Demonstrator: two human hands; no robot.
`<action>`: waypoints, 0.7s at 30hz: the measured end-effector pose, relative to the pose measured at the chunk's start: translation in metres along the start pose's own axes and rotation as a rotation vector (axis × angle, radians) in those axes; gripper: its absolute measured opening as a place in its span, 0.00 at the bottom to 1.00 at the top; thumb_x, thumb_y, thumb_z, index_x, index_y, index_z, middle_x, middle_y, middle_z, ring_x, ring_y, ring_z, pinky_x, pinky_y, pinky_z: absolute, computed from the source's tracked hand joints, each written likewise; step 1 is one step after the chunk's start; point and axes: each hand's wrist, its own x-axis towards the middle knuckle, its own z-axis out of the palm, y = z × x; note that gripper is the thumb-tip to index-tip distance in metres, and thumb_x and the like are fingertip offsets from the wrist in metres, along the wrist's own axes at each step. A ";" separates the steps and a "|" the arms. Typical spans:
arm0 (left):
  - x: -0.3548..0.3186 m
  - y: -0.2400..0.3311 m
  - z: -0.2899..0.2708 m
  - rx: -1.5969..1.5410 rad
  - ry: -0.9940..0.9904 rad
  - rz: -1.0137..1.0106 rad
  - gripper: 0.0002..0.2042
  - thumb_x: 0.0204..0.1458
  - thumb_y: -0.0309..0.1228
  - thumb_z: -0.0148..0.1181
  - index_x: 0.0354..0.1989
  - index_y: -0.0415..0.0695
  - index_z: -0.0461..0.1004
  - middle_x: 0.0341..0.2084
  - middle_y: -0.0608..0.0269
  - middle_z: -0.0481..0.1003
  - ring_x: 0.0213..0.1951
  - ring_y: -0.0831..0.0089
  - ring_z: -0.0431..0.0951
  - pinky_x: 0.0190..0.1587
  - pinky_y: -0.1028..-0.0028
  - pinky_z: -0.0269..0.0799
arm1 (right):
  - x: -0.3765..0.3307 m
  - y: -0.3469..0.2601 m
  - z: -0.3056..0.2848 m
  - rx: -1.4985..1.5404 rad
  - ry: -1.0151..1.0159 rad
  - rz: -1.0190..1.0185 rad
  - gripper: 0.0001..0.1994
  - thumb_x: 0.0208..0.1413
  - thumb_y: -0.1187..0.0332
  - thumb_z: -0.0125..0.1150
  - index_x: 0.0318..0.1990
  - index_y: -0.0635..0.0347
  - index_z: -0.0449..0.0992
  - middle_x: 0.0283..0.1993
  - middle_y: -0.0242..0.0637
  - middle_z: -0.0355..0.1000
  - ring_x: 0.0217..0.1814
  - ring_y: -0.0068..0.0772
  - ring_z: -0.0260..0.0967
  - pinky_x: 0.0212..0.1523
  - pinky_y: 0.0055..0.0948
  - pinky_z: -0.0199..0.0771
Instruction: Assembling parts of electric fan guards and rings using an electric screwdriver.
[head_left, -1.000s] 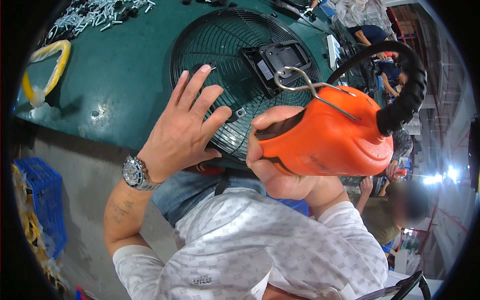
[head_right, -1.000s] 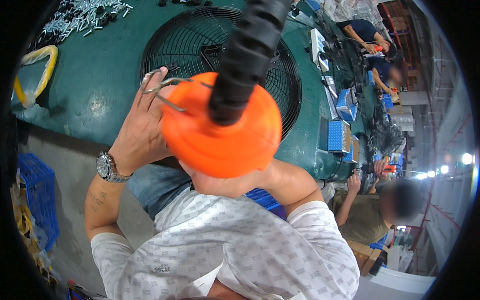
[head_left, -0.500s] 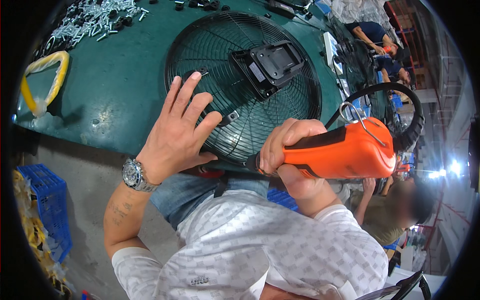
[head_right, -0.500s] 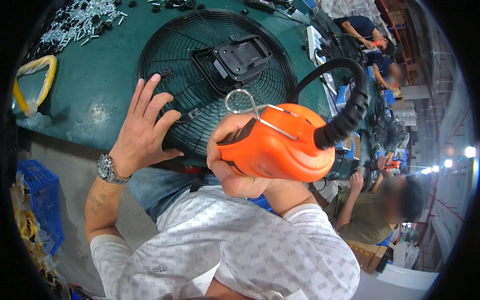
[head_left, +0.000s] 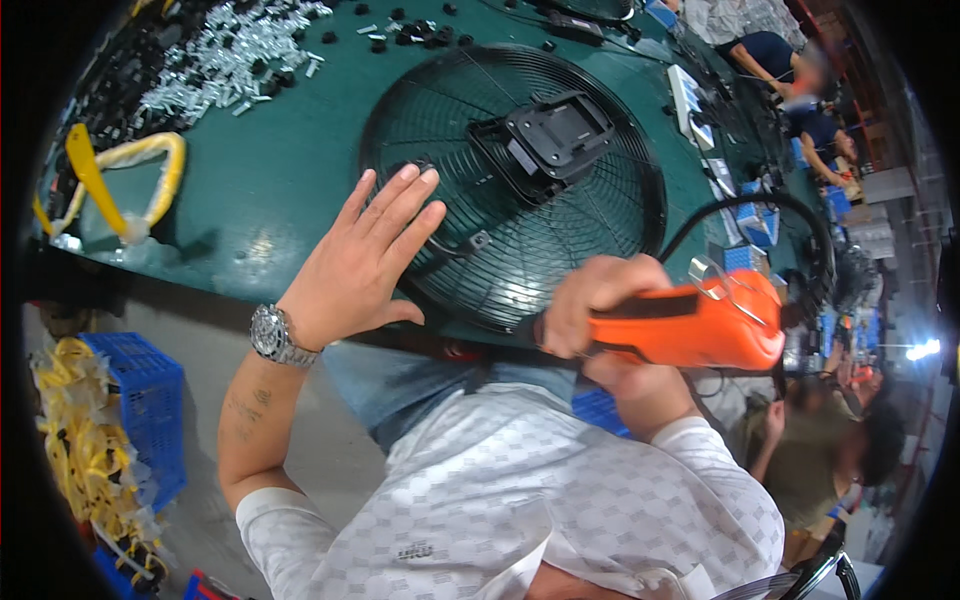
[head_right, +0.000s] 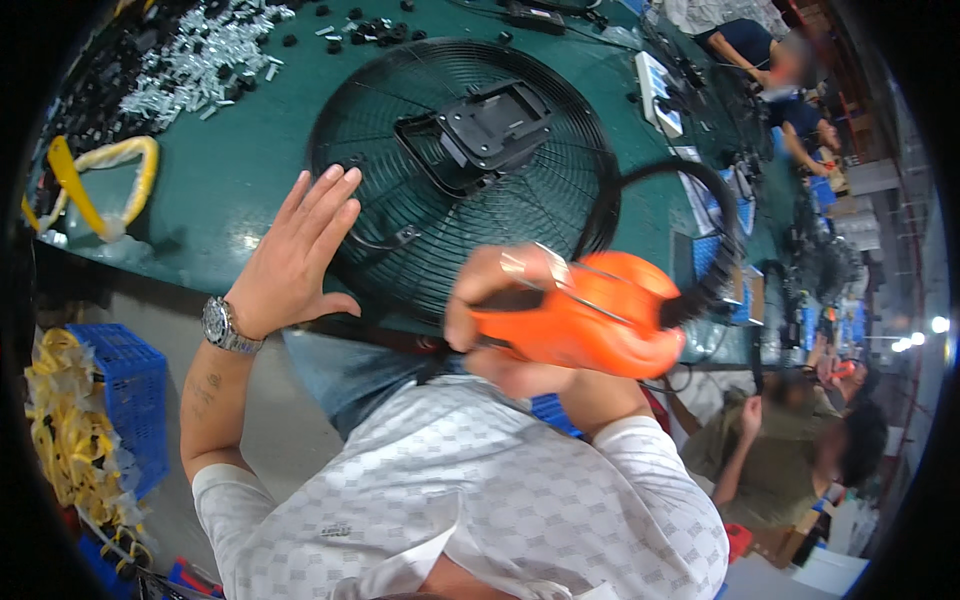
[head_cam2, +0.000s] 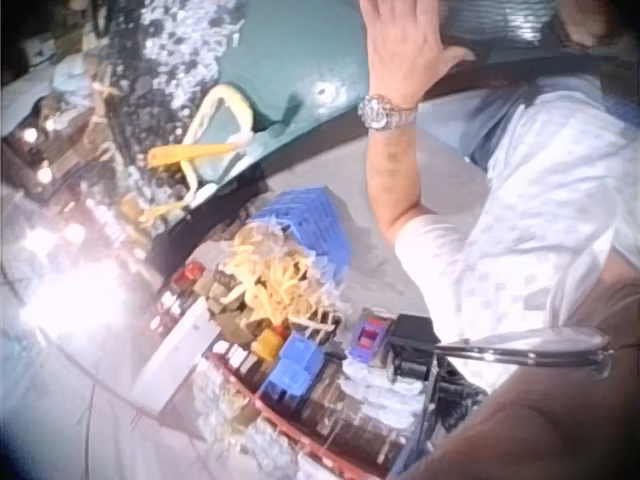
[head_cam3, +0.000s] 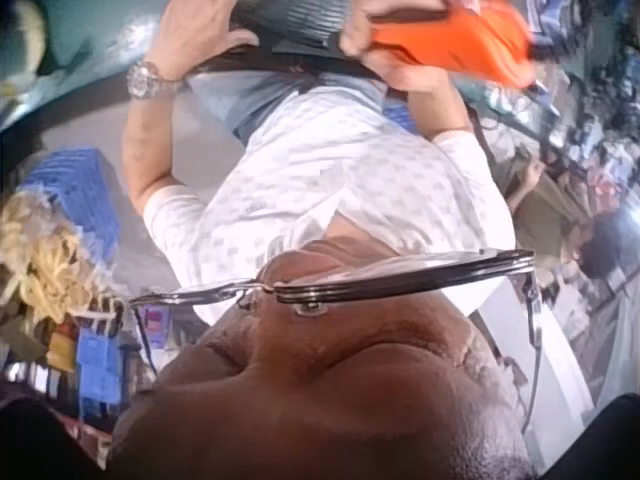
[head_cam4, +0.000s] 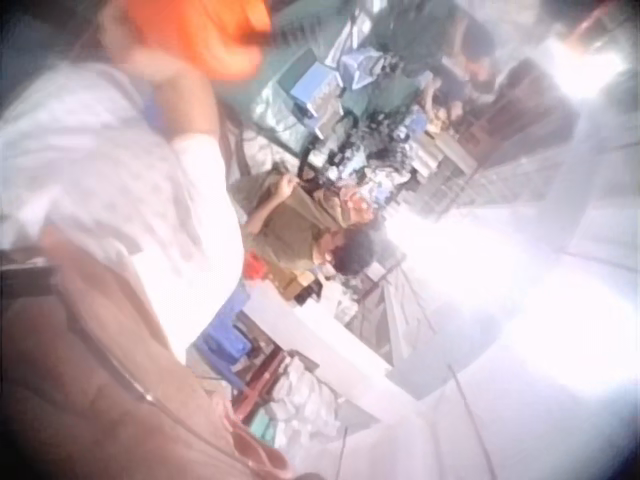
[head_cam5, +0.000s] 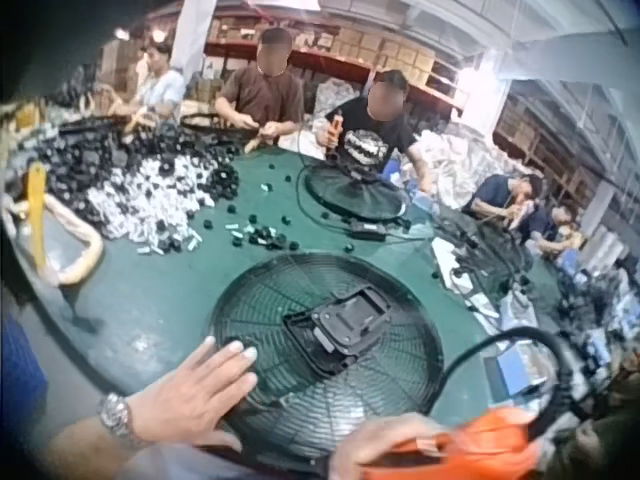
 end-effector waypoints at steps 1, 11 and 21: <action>-0.003 -0.008 -0.011 0.025 -0.082 -0.037 0.52 0.28 0.42 0.75 0.67 0.43 0.55 0.68 0.45 0.49 0.69 0.47 0.51 0.68 0.51 0.49 | 0.002 -0.003 -0.009 0.099 -0.079 -0.097 0.24 0.48 0.63 0.71 0.47 0.62 0.66 0.27 0.38 0.69 0.24 0.31 0.68 0.23 0.31 0.75; 0.040 -0.082 -0.045 -0.208 -0.063 -0.202 0.23 0.59 0.44 0.53 0.60 0.47 0.68 0.66 0.51 0.57 0.66 0.55 0.59 0.65 0.62 0.56 | -0.087 -0.056 -0.071 -0.088 0.968 0.359 0.19 0.56 0.69 0.59 0.52 0.66 0.64 0.49 0.48 0.70 0.32 0.27 0.71 0.29 0.29 0.76; 0.042 -0.068 0.006 -0.402 -0.049 -0.271 0.22 0.61 0.47 0.45 0.48 0.44 0.78 0.69 0.49 0.50 0.72 0.49 0.39 0.69 0.57 0.39 | -0.112 -0.025 -0.072 0.028 0.953 0.713 0.16 0.51 0.70 0.66 0.46 0.64 0.70 0.37 0.35 0.71 0.34 0.29 0.74 0.30 0.28 0.78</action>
